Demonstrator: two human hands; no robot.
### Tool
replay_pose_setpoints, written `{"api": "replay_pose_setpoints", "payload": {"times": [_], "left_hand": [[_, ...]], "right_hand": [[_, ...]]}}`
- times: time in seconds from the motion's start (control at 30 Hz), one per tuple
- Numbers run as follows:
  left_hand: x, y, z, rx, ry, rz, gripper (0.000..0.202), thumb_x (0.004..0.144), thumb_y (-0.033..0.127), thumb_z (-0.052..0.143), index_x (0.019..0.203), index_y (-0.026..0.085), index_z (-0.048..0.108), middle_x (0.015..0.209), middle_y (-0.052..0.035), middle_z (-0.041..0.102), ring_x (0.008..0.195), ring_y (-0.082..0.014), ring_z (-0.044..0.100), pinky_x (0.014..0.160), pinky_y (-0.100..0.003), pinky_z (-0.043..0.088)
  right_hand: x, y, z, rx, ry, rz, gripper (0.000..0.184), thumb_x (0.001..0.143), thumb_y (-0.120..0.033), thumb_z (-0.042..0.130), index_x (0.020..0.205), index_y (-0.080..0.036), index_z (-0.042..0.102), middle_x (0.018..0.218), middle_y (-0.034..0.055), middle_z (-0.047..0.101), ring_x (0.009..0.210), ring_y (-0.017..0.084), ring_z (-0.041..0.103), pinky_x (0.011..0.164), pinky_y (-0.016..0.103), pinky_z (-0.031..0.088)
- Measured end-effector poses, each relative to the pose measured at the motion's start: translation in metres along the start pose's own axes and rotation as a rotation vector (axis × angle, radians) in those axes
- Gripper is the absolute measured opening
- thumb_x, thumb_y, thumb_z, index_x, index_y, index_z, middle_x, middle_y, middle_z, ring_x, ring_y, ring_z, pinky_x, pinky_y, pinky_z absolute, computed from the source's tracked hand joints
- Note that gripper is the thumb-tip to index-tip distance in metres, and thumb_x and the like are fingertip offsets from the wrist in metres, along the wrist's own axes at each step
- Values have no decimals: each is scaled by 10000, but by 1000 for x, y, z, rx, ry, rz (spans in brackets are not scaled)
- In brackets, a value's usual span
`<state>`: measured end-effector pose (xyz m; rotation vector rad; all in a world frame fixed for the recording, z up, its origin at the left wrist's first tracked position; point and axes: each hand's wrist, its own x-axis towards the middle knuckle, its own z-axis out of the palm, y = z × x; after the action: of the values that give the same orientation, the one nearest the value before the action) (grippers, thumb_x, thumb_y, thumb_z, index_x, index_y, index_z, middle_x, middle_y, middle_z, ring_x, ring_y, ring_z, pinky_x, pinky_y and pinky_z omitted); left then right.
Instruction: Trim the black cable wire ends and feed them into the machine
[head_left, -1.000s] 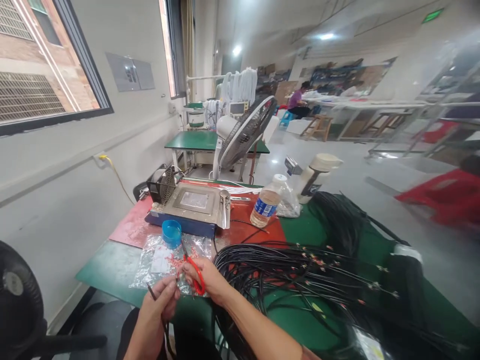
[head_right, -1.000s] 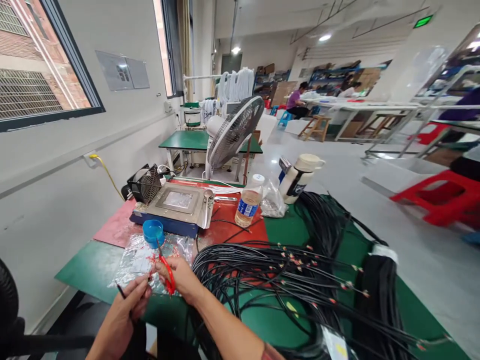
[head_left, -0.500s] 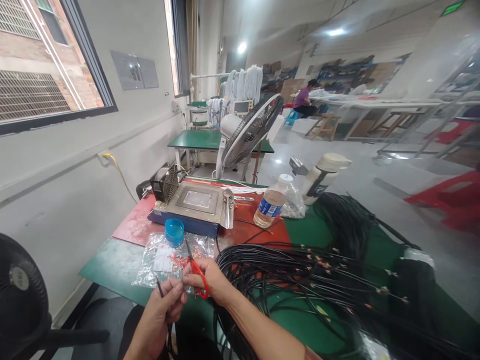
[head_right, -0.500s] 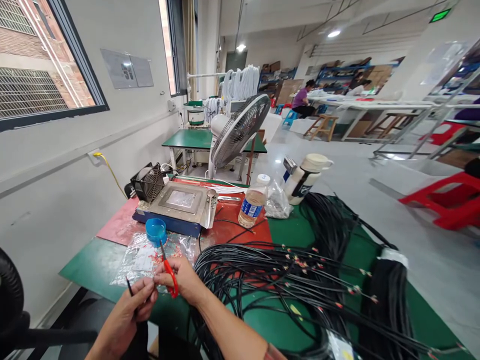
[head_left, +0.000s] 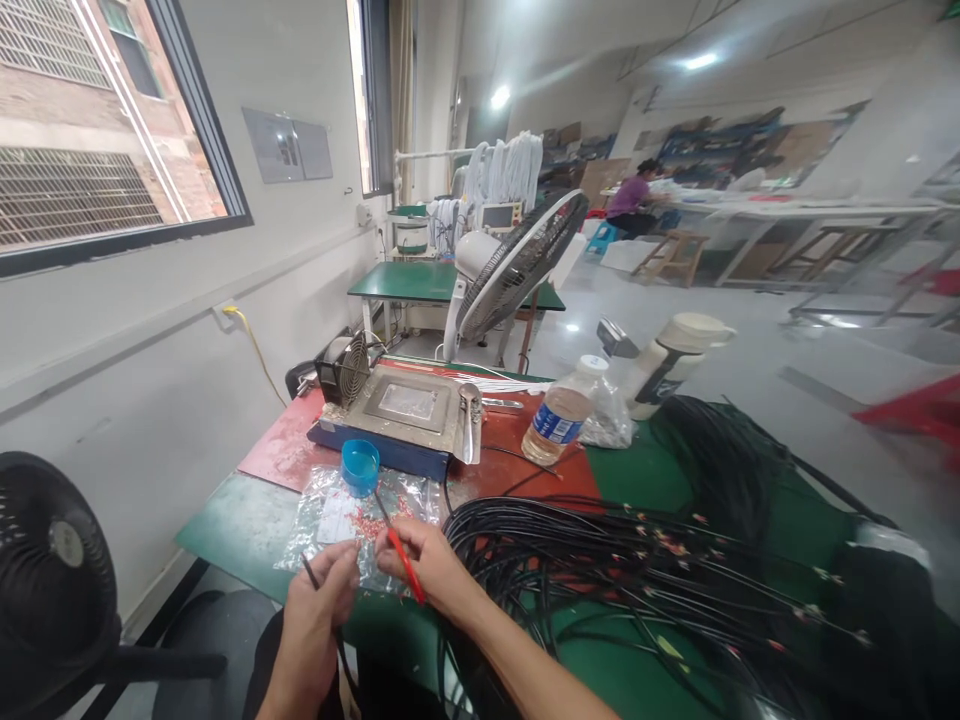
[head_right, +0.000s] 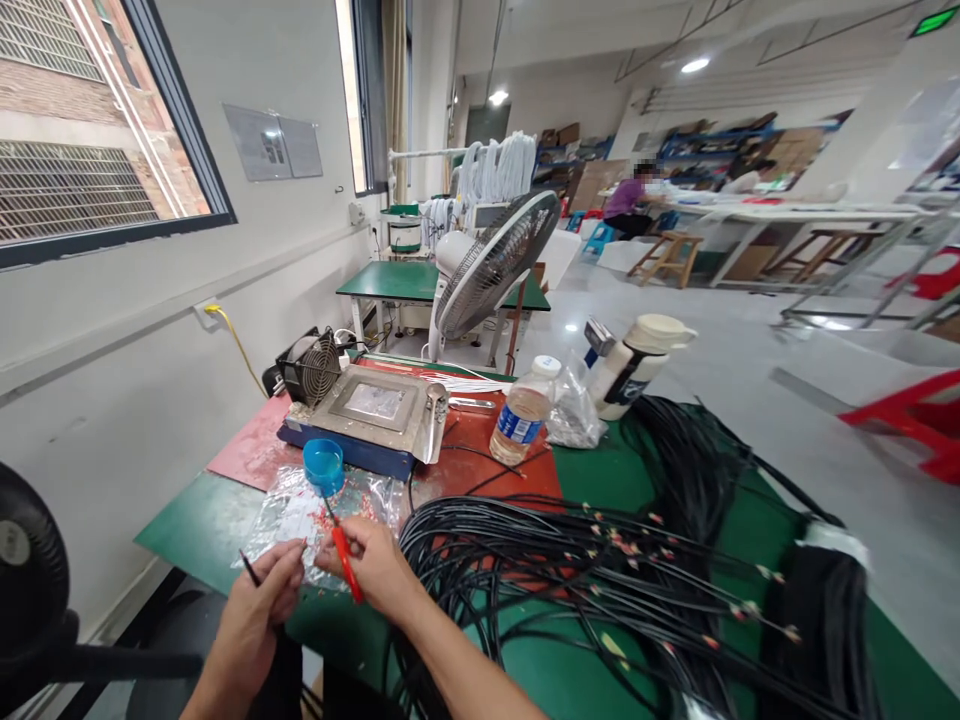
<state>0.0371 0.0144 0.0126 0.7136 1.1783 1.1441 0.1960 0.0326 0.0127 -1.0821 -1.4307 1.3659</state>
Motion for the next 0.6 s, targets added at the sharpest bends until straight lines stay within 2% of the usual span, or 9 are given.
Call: {"api": "replay_pose_setpoints", "payload": {"times": [0.1,0.27,0.4,0.6], "left_hand": [[3,5,-3,-101,21,12,305,647,379,770,765,123,654,527,77,369,422,-16,181,386,-147,121],[6,5,-6,-115,46,17,321,621,357,786,792,117,660,518,84,357,413,-13,207,380,-132,149],[10,1,-7,-39,70,29,356,600,368,798,810,108,676,510,71,408,414,-25,288,381,-136,213],[12,7,-5,65,97,57,377,576,385,802,796,99,692,512,35,503,428,-56,376,389,-162,257]], "right_hand": [[-2,-5,-3,-220,-105,-84,363,709,-516,657,773,-161,616,742,-13,503,695,121,452,602,211,329],[-3,-1,-3,-423,-200,-44,432,738,-549,600,603,-152,498,623,-41,415,613,99,372,546,208,251],[-1,5,-3,-464,-202,-58,493,775,-571,534,551,-157,387,572,-53,342,575,82,328,526,208,215],[0,4,-5,-445,-185,62,527,741,-621,543,534,-160,394,532,-53,321,534,74,301,479,212,181]]}}
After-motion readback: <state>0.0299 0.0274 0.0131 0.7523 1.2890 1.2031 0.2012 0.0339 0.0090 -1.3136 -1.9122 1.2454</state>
